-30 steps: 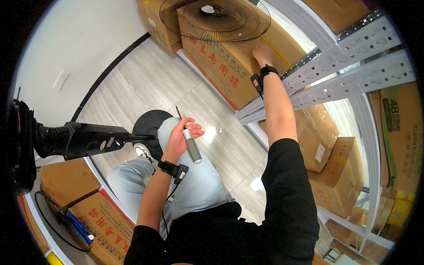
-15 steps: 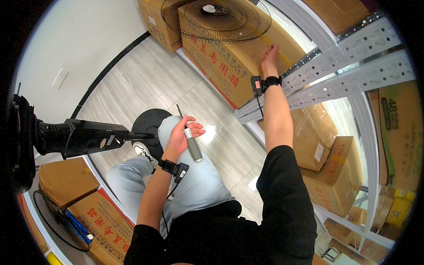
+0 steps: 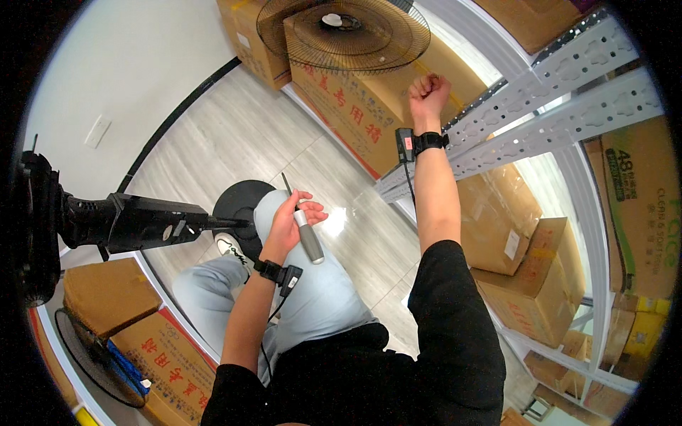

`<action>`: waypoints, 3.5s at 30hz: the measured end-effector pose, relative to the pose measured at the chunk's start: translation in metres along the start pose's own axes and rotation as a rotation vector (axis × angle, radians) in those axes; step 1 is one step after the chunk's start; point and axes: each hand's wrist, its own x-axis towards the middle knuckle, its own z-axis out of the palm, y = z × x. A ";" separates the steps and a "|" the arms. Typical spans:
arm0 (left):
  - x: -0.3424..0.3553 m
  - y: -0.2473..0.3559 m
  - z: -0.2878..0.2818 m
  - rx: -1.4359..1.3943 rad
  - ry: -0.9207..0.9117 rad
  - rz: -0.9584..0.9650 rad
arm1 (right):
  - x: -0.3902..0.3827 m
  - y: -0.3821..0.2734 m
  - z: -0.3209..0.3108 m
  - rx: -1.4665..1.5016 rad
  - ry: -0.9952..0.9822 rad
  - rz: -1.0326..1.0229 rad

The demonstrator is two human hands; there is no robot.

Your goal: The person sits on the floor and uses a screwdriver to tighten screws on the internal control panel of a standing fan. They then reattach the fan head to the stand and secure it with screws.

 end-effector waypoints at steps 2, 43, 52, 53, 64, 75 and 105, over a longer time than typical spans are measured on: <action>-0.001 0.001 0.000 -0.002 0.000 -0.001 | 0.003 -0.001 0.003 -0.092 0.060 -0.002; -0.120 0.069 0.020 -0.243 -0.007 0.446 | -0.348 0.201 0.164 0.049 -0.269 0.627; -0.172 0.043 -0.033 -0.348 0.118 0.603 | -0.409 0.254 0.151 0.013 -0.366 0.649; -0.174 0.040 -0.035 -0.373 0.129 0.608 | -0.410 0.258 0.149 0.024 -0.386 0.663; -0.188 0.083 -0.030 -0.295 0.131 0.724 | -0.404 0.260 0.204 0.017 -0.480 0.696; -0.292 0.118 -0.054 -0.171 0.279 0.725 | -0.485 0.303 0.260 0.207 -0.557 0.772; -0.156 0.032 -0.119 -0.538 0.005 0.753 | -0.414 0.329 0.115 -0.418 -0.597 0.656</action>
